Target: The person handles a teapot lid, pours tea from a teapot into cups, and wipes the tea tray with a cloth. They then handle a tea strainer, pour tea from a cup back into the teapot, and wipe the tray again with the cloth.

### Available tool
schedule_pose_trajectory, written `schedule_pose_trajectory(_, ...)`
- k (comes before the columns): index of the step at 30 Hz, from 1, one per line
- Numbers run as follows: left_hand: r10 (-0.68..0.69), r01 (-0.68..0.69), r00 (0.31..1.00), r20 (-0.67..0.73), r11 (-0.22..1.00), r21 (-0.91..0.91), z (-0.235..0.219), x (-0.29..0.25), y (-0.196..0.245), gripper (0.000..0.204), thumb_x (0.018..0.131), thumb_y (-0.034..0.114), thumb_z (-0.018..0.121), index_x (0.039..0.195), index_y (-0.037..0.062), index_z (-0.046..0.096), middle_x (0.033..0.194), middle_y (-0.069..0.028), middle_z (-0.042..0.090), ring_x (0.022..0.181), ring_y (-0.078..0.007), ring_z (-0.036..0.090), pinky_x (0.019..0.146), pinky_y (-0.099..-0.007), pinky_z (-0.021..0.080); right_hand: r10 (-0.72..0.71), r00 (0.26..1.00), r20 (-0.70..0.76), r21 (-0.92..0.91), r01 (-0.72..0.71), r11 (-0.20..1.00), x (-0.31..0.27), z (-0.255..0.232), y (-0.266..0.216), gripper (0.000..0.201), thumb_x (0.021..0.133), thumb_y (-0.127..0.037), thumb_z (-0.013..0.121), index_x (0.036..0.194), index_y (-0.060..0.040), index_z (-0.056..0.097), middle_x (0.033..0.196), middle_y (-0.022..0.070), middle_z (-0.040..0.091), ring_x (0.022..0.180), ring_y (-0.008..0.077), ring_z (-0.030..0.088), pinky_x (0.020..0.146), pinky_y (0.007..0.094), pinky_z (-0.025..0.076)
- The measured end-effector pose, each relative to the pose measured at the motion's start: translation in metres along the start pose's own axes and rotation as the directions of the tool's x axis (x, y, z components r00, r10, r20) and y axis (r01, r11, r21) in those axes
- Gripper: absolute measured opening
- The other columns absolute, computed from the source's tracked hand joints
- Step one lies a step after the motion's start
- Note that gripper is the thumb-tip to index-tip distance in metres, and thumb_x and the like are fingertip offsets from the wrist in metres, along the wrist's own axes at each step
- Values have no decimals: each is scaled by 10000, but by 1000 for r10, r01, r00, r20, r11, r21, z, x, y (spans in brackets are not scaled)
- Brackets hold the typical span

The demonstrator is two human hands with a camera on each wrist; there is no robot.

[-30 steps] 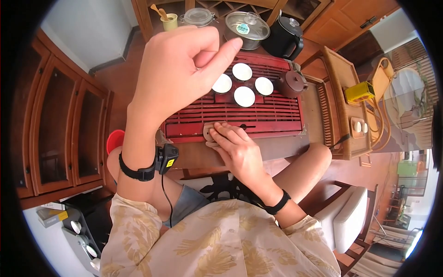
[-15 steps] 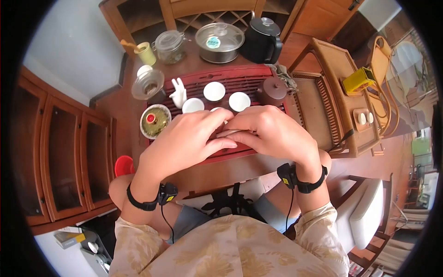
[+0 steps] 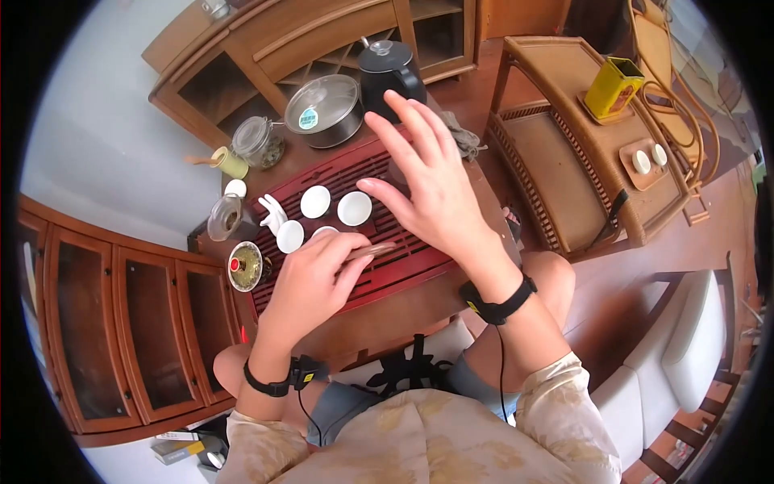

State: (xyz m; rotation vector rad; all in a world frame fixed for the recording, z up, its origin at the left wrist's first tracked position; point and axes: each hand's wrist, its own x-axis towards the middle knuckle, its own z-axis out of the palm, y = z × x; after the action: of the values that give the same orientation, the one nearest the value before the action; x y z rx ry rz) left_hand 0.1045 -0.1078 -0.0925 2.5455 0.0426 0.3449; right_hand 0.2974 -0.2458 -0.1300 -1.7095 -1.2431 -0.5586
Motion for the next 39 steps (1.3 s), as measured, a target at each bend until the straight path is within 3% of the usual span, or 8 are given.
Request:
schedule_pose_trajectory(10,320,-332,943,92,923,193,56,37,9,293,950,-30,709,1223,48,784,1162,-117,799,1115,-314,747,968,-455,607,102,993,-59,14,-101,995,-10,4,14,688,1024,-282,803,1617,-47,545,1725,166,469,1569,432,438,1281,532,422)
schedule_pose_trajectory(14,259,-282,956,134,940,194,63,27,4,340,933,-26,709,1251,51,799,1216,-106,808,1180,-297,737,1028,-447,595,95,993,-68,-4,-95,995,-14,4,17,621,1027,-255,797,1563,-24,584,1684,171,516,1538,435,466,1264,520,442)
schedule_pose_trajectory(20,215,-240,966,146,952,190,54,0,3,321,931,-10,723,1238,48,799,1217,-109,808,1184,-312,735,1037,-459,588,182,981,-61,154,-171,973,-12,-3,19,420,1027,-172,789,1413,-37,698,1447,179,690,1327,362,651,1070,469,558)
schedule_pose_trajectory(21,209,-236,967,147,952,194,52,-4,3,311,931,-7,726,1230,47,795,1211,-110,808,1185,-315,734,1035,-461,586,179,975,-132,154,-158,975,-10,-5,19,326,1054,-157,767,1355,-38,738,1259,185,764,1113,330,747,913,425,598)
schedule_pose_trajectory(25,184,-208,974,133,958,198,48,-8,8,269,927,-1,733,1189,43,770,1188,-112,802,1186,-325,732,1023,-460,583,346,905,-246,308,-265,914,-4,-6,21,250,1104,-166,715,1287,-4,769,874,187,772,741,319,761,719,375,592)
schedule_pose_trajectory(28,206,-217,976,74,953,210,53,5,14,250,919,-5,732,1164,43,751,1181,-111,799,1183,-332,731,1018,-459,582,454,870,-193,288,-392,874,-2,-14,23,265,1106,-168,709,1315,-18,774,864,198,765,763,322,772,724,387,589)
schedule_pose_trajectory(34,344,-352,936,75,918,184,82,33,20,290,921,-32,735,1196,38,793,1206,-126,808,1179,-335,751,1024,-459,589,464,864,-195,304,-397,866,-6,-13,31,290,1092,-117,613,1318,-30,773,798,188,712,663,280,687,693,397,556)
schedule_pose_trajectory(39,291,-306,951,107,936,177,84,19,14,355,871,-46,731,1207,46,803,1229,-116,811,1200,-330,750,1037,-463,586,502,856,-122,333,-441,833,-7,-21,27,330,1044,-91,560,1292,-31,770,701,149,650,615,239,614,658,393,527)
